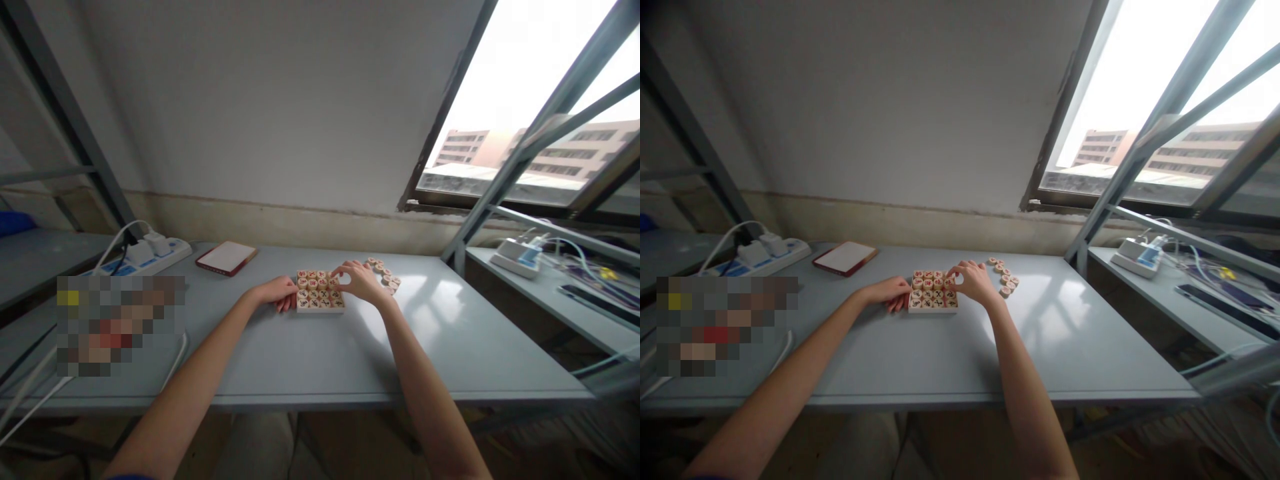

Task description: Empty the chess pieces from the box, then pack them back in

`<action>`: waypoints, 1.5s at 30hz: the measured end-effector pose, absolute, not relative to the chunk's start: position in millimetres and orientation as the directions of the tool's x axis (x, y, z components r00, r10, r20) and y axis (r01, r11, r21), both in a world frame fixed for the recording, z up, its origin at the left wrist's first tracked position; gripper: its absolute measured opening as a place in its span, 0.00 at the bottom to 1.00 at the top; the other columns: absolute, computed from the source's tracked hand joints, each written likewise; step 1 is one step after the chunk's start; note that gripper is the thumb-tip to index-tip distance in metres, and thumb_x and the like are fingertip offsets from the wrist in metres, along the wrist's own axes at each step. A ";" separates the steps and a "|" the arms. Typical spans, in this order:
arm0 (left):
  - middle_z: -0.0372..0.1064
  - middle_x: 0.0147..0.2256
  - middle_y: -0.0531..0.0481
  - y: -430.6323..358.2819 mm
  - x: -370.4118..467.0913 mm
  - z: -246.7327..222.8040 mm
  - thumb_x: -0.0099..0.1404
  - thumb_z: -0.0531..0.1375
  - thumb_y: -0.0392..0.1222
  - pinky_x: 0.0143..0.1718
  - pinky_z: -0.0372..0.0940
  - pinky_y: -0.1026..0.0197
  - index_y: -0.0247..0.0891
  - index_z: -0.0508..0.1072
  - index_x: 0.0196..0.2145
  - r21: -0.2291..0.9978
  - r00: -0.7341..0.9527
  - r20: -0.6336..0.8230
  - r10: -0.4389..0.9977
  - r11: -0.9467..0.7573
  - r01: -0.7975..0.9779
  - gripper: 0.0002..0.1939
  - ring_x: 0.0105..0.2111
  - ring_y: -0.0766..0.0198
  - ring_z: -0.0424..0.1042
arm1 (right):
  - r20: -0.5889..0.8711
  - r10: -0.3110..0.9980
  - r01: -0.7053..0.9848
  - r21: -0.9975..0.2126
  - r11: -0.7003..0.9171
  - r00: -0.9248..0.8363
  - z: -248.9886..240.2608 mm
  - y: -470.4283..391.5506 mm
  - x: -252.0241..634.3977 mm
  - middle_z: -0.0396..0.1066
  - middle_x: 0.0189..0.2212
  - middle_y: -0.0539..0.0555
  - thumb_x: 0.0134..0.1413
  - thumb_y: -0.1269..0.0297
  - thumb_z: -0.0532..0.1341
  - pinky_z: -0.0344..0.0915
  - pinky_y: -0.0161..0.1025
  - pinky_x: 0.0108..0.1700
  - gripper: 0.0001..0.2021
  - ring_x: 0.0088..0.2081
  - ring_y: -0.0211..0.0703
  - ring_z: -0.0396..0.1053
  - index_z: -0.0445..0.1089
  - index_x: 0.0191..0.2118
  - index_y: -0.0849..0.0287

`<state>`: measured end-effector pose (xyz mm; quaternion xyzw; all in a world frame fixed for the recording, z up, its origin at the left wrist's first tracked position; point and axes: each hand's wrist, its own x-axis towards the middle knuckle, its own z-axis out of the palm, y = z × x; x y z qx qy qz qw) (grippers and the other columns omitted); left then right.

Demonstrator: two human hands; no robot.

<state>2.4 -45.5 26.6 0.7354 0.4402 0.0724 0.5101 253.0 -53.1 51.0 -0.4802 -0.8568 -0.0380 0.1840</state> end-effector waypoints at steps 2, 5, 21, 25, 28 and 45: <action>0.62 0.12 0.51 -45.8 2.1 27.0 0.57 0.45 0.40 0.12 0.50 0.69 0.30 0.69 0.20 0.815 0.604 -0.335 0.723 -0.099 0.571 0.17 0.10 0.72 0.59 | 0.346 0.806 0.832 -0.112 0.544 -0.480 50.5 -53.1 251.4 0.67 0.35 0.51 0.47 0.56 0.60 0.49 0.38 0.39 0.09 0.39 0.43 0.61 0.70 0.35 0.50; 0.62 0.12 0.51 -46.7 2.3 28.4 0.56 0.45 0.40 0.12 0.50 0.69 0.30 0.69 0.20 0.815 0.603 -0.329 0.727 -0.104 0.571 0.17 0.10 0.72 0.59 | 0.337 0.811 0.838 -0.102 0.536 -0.478 49.4 -52.4 251.2 0.67 0.35 0.52 0.47 0.57 0.60 0.49 0.39 0.39 0.08 0.39 0.44 0.61 0.70 0.34 0.51; 0.62 0.12 0.52 -46.6 3.6 29.3 0.57 0.45 0.38 0.12 0.50 0.70 0.30 0.68 0.20 0.802 0.594 -0.344 0.728 -0.101 0.589 0.17 0.10 0.72 0.59 | 0.322 0.805 0.826 -0.108 0.553 -0.498 41.1 -44.3 256.8 0.66 0.36 0.53 0.43 0.60 0.62 0.51 0.39 0.39 0.10 0.40 0.45 0.60 0.68 0.35 0.54; 0.62 0.12 0.52 -46.7 3.5 29.7 0.57 0.45 0.39 0.12 0.50 0.70 0.29 0.69 0.20 0.800 0.597 -0.339 0.727 -0.112 0.590 0.17 0.10 0.72 0.59 | 0.323 0.806 0.825 -0.113 0.554 -0.497 41.6 -45.6 256.5 0.66 0.36 0.52 0.43 0.60 0.62 0.52 0.40 0.40 0.10 0.40 0.45 0.60 0.68 0.36 0.53; 0.62 0.12 0.51 -48.4 3.9 31.6 0.57 0.45 0.39 0.12 0.50 0.70 0.29 0.69 0.21 0.801 0.596 -0.337 0.729 -0.111 0.588 0.18 0.10 0.72 0.59 | 0.328 0.801 0.814 -0.135 0.565 -0.501 44.8 -45.8 257.9 0.66 0.37 0.51 0.44 0.58 0.61 0.53 0.40 0.41 0.11 0.41 0.45 0.60 0.67 0.37 0.52; 0.62 0.12 0.51 -39.9 3.3 18.9 0.58 0.45 0.39 0.11 0.49 0.70 0.30 0.69 0.19 0.820 0.593 -0.348 0.726 -0.070 0.567 0.18 0.09 0.72 0.59 | 0.241 0.965 0.990 -0.120 -0.078 0.105 0.5 -3.8 321.6 0.49 0.58 0.55 0.56 0.56 0.46 0.50 0.51 0.51 0.22 0.57 0.48 0.46 0.52 0.56 0.54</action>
